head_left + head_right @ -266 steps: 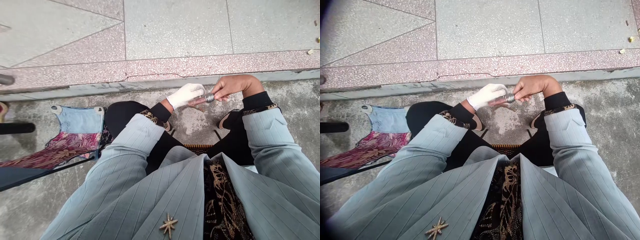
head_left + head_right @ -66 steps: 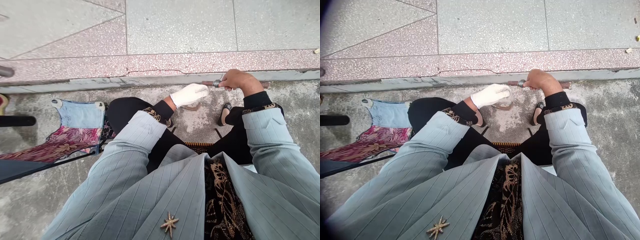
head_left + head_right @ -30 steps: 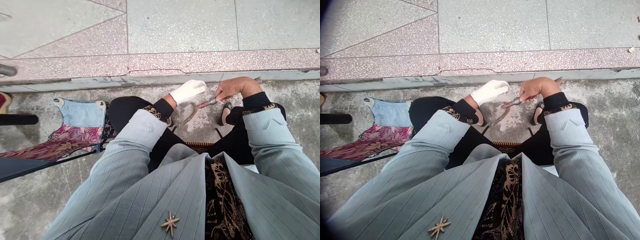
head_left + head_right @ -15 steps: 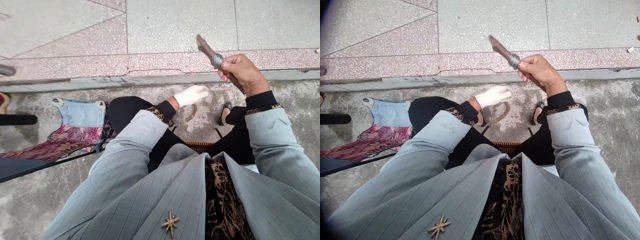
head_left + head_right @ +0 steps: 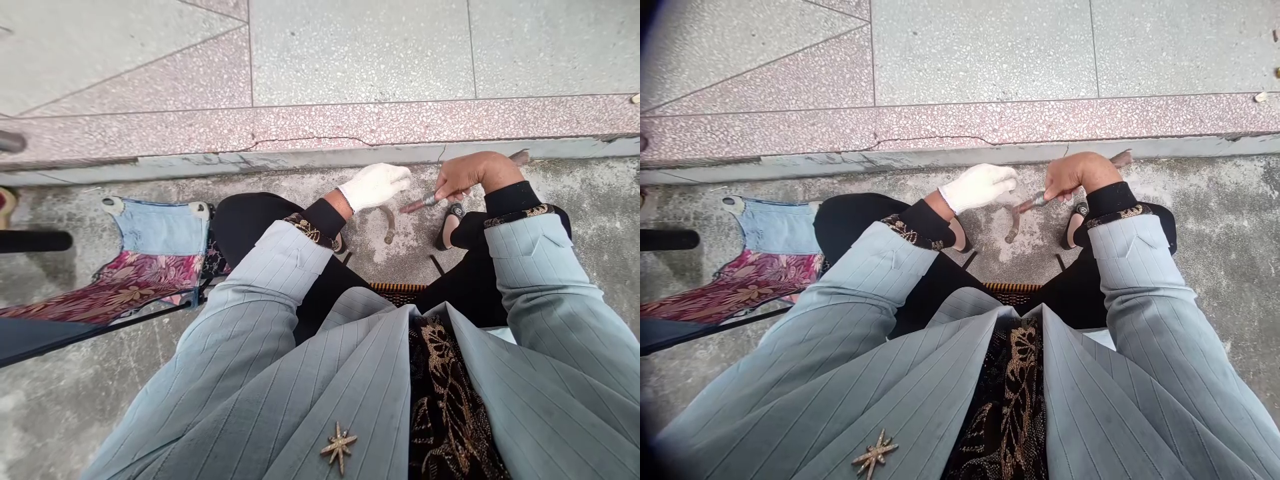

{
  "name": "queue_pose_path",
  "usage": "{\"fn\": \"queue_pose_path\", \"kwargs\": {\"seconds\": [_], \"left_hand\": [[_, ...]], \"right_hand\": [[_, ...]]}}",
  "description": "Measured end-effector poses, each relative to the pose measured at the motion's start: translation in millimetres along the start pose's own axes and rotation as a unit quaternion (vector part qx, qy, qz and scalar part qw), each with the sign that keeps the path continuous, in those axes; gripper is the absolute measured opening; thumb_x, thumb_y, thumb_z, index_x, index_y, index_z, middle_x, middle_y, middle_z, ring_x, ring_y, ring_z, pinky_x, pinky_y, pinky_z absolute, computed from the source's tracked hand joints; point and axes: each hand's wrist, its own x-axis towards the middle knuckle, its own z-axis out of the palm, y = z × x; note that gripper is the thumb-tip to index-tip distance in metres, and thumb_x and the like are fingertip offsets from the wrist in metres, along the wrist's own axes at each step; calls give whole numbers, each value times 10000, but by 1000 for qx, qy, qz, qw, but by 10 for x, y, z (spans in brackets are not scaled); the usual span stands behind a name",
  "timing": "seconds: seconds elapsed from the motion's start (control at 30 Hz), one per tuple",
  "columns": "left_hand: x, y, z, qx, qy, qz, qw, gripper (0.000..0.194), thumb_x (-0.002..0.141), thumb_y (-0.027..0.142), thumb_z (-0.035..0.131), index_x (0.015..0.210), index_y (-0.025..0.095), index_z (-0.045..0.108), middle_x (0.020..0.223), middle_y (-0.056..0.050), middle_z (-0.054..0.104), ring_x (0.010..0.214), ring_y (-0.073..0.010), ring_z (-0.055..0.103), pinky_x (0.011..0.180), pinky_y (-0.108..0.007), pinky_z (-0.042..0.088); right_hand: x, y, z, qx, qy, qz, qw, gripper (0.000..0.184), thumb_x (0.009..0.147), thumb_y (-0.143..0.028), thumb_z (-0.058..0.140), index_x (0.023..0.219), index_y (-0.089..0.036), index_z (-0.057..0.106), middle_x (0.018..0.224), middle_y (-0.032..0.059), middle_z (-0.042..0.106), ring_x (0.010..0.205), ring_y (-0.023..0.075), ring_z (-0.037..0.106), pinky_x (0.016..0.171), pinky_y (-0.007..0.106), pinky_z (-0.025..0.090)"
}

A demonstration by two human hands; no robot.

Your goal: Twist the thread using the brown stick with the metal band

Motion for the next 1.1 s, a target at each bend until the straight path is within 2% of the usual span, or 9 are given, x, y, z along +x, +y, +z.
{"fn": "queue_pose_path", "kwargs": {"seconds": [0.07,0.27,0.5,0.63,0.7,0.77,0.83,0.93,1.1], "left_hand": [[16,-50,17,-8,12,2,1000,345,961,389,437,1028,178,701,926,-59,701,864,-215,637,794,-320,436],[38,-25,161,-103,29,30,994,346,975,395,448,1061,161,688,970,-62,710,889,-186,631,811,-298,465],[41,66,215,-90,-33,25,995,345,967,399,427,920,152,664,882,-51,684,813,-180,602,769,-297,447],[43,77,239,-109,-68,59,990,310,952,362,425,920,161,659,831,-31,671,744,-159,580,721,-281,427],[45,76,241,-97,-80,67,990,314,944,374,436,903,161,663,812,-32,664,729,-161,574,698,-282,414],[48,70,215,-92,-72,64,991,328,944,395,437,898,161,663,815,-34,661,727,-162,570,686,-282,404],[50,58,164,-92,-37,54,994,336,948,402,432,909,159,661,825,-33,656,732,-160,563,690,-283,400],[47,32,75,-93,15,45,994,341,957,397,421,922,153,656,809,-26,642,733,-154,552,713,-286,402],[33,12,-11,-95,28,30,995,310,949,369,447,860,142,637,765,-18,627,732,-147,548,728,-281,413]], "right_hand": [[-89,-46,11,21,-41,-60,997,351,774,-526,761,724,-183,710,669,19,663,657,156,609,693,304,485],[-383,-71,-29,177,148,-121,966,313,796,-518,744,774,-206,741,677,-3,648,683,144,608,684,284,489],[-300,-19,18,224,202,-137,944,404,776,-609,734,744,-207,717,680,26,665,675,168,611,675,313,510],[-168,-2,-7,249,315,-80,912,492,809,-684,656,740,-198,684,690,69,678,645,190,613,643,343,521],[-67,27,-38,212,336,-11,918,494,826,-669,645,714,-188,670,653,80,662,628,203,623,653,363,523],[43,74,-63,138,314,54,938,476,831,-628,663,694,-172,671,616,89,647,642,226,648,693,386,526],[136,131,-68,66,274,76,956,454,836,-597,670,702,-163,682,602,95,648,665,243,665,719,397,522],[200,192,-44,-3,195,42,980,466,831,-625,659,716,-175,691,597,86,655,635,229,652,680,385,511],[59,97,5,0,38,-39,999,483,736,-655,753,689,-178,691,634,70,665,638,202,635,637,343,491]]}}
